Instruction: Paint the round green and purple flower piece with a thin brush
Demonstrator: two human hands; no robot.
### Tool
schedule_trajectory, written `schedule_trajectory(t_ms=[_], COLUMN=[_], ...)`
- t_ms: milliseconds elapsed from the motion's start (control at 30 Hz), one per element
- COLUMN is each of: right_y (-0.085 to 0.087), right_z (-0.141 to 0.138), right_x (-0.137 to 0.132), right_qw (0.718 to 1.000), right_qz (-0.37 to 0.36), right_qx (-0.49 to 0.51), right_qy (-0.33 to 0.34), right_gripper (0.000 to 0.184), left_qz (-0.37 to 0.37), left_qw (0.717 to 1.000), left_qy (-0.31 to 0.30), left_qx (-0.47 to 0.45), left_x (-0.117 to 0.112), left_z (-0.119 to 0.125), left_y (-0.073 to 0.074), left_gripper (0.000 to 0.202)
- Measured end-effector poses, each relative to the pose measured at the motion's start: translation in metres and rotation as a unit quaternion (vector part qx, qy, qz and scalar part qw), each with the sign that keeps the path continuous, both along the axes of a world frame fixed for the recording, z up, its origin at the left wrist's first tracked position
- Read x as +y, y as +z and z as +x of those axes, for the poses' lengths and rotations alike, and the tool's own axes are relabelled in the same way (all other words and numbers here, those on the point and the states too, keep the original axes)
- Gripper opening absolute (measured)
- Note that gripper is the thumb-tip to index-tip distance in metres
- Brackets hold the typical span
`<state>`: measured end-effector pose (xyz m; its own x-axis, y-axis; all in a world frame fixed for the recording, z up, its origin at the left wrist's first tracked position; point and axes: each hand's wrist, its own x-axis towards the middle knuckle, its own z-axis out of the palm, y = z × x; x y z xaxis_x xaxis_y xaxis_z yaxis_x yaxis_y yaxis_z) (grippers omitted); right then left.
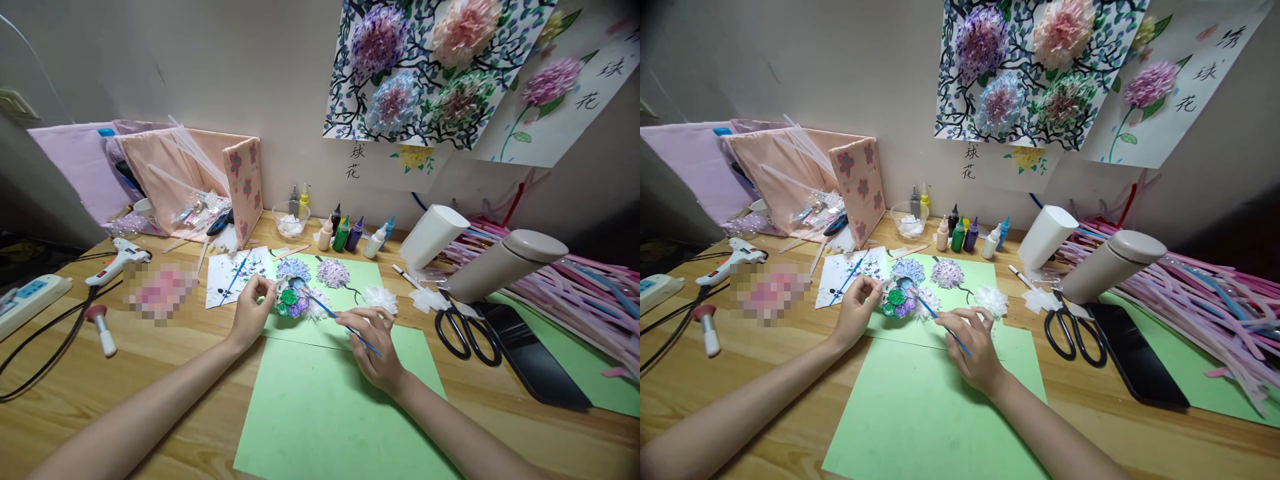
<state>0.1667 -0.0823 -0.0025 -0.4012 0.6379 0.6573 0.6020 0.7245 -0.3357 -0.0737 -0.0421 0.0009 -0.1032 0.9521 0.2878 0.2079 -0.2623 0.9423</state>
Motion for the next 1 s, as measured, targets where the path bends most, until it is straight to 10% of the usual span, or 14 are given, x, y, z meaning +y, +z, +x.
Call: schedule_trajectory(t_ms=[1000], right_y=[0.005], right_z=[0.008], right_x=[0.001], right_qw=[0.986], right_qz=[0.023], right_qx=[0.139], right_qy=[-0.091], right_gripper=[0.024], left_qz=[-0.013], left_qw=[0.998], left_qy=[0.046], left_qx=[0.028], left_x=[0.006], left_z=[-0.005], left_y=[-0.005], left_gripper=[0.021])
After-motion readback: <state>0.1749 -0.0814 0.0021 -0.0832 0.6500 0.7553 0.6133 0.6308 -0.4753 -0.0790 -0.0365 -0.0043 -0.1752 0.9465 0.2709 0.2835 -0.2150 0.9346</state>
